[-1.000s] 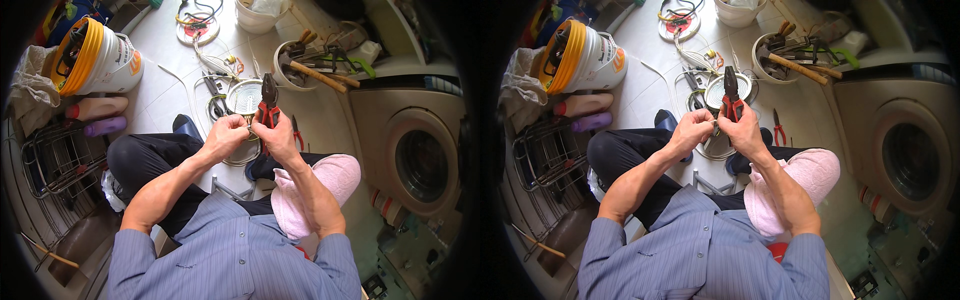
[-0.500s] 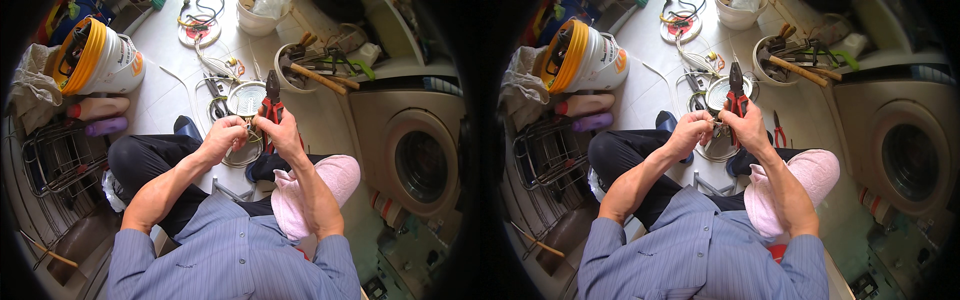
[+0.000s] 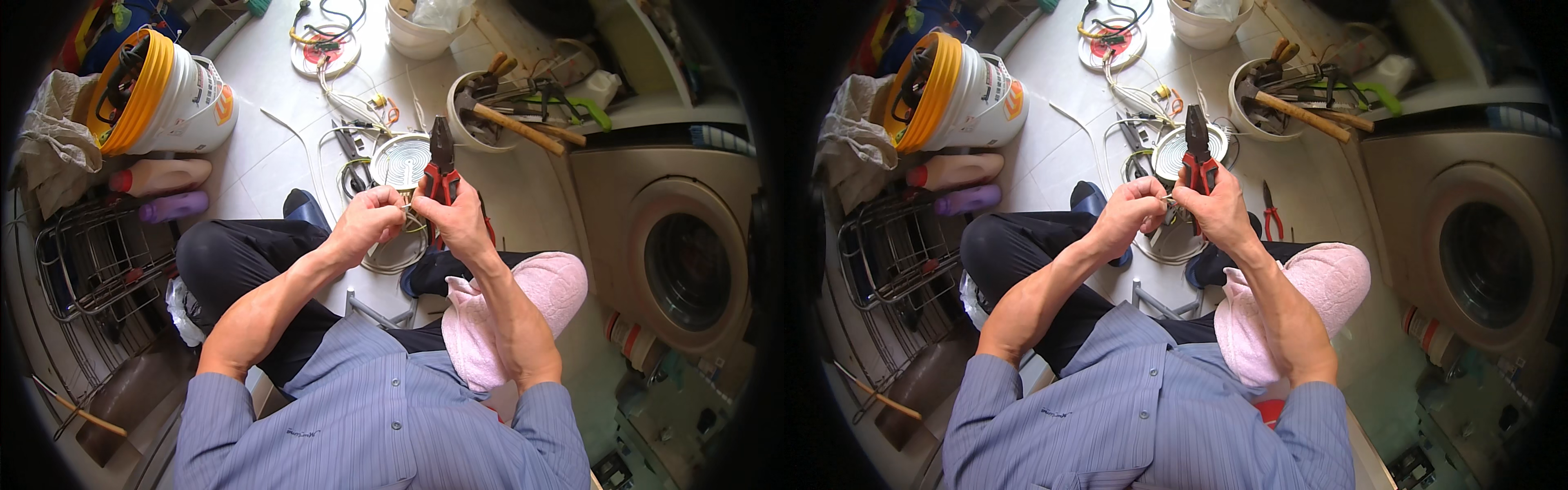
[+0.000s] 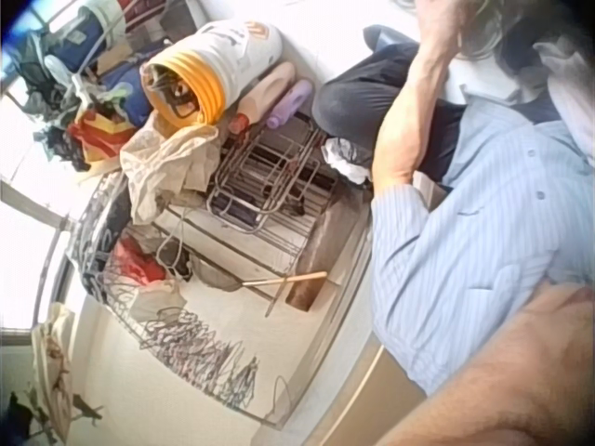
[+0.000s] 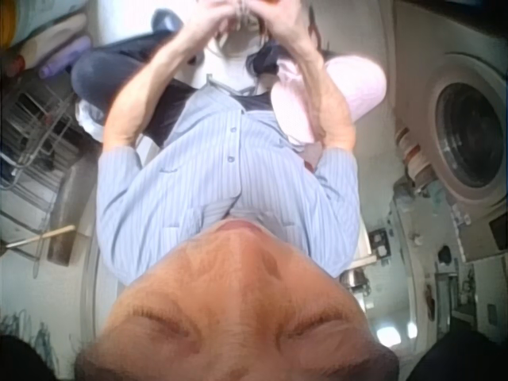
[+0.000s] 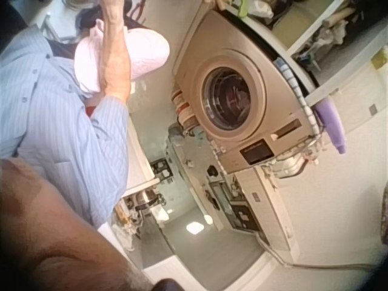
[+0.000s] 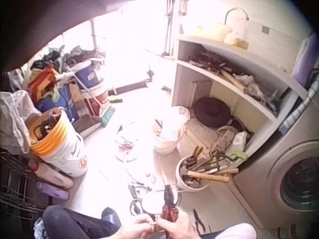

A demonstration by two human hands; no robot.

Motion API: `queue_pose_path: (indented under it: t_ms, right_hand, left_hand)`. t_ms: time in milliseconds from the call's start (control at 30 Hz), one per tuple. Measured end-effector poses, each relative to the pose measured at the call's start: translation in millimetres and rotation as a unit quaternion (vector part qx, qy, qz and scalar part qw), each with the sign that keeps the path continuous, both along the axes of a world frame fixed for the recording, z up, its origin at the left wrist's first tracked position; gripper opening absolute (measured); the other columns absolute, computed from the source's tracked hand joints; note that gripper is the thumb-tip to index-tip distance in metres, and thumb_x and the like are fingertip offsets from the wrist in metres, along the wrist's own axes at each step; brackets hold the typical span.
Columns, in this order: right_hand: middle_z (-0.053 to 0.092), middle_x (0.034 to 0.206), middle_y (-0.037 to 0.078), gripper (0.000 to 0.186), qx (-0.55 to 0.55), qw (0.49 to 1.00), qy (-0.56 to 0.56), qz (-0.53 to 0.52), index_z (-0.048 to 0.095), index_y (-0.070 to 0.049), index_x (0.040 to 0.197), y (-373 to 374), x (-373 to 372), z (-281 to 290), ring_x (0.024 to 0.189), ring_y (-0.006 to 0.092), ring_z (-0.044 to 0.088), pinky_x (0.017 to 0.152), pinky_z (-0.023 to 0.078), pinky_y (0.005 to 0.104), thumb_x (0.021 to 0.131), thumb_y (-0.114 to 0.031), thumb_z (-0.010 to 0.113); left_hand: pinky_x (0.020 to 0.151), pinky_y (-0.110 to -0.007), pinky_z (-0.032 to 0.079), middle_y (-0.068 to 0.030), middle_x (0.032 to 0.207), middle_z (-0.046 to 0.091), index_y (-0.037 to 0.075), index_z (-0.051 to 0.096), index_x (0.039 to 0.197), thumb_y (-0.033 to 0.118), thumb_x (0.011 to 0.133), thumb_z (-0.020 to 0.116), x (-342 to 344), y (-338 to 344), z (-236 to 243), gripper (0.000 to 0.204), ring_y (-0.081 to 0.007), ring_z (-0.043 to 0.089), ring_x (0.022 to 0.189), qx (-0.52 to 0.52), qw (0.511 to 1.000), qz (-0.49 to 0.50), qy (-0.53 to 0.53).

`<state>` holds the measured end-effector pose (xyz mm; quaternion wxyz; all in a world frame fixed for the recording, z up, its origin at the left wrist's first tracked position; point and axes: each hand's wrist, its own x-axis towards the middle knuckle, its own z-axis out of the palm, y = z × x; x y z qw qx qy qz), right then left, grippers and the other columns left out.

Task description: The person manipulates a circular heating element and its wiring, using pliers to strip insulation from wires and connect them while sitting on the floor.

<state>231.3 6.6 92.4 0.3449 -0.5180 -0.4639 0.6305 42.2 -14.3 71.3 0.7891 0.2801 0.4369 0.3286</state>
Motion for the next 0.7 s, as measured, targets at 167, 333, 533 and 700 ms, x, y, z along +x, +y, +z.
queue_pose_path:
  t_ms: [167,333,533,700]
  right_hand:
    - [0.061,0.081,-0.001,0.018,0.026,0.999,-0.031,-0.006,0.059,-0.002,0.094,0,-1,-1,0.071,0.0064,0.054,0.064,0.046,0.0245,0.082,-0.009,0.069]
    - [0.061,0.081,-0.001,0.018,0.04,0.998,-0.043,0.007,0.059,-0.001,0.094,-3,-2,-3,0.071,0.007,0.054,0.064,0.047,0.0251,0.082,-0.009,0.069]
    - [0.061,0.08,-0.001,0.016,0.014,1.0,-0.001,-0.013,0.059,-0.002,0.093,-2,-3,0,0.07,0.0064,0.054,0.064,0.046,0.0245,0.082,-0.008,0.069]
    - [0.059,0.079,-0.003,0.013,0.012,0.999,0.012,-0.03,0.059,-0.003,0.091,1,-1,7,0.069,0.0057,0.052,0.063,0.045,0.0236,0.082,-0.007,0.068]
  left_hand:
    - [0.057,-0.021,0.041,0.0004,0.073,0.06,0.004,0.06,0.089,0.012,0.09,0.063,8,1,15,0.009,-0.0053,0.051,0.061,0.018,0.998,0.018,0.049]
    - [0.059,-0.022,0.043,0.0001,0.073,0.06,0.003,0.061,0.088,0.011,0.091,0.061,5,0,9,0.008,-0.006,0.052,0.063,0.04,0.997,0.009,0.069]
    - [0.06,-0.023,0.044,-0.002,0.073,0.062,0.003,0.062,0.087,0.008,0.09,0.059,2,0,7,0.007,-0.0077,0.054,0.063,0.048,0.997,0.012,0.057]
    - [0.06,-0.023,0.045,-0.003,0.074,0.063,0.004,0.062,0.088,0.01,0.092,0.06,2,-1,7,0.008,-0.0086,0.055,0.063,0.027,0.999,0.023,0.023]
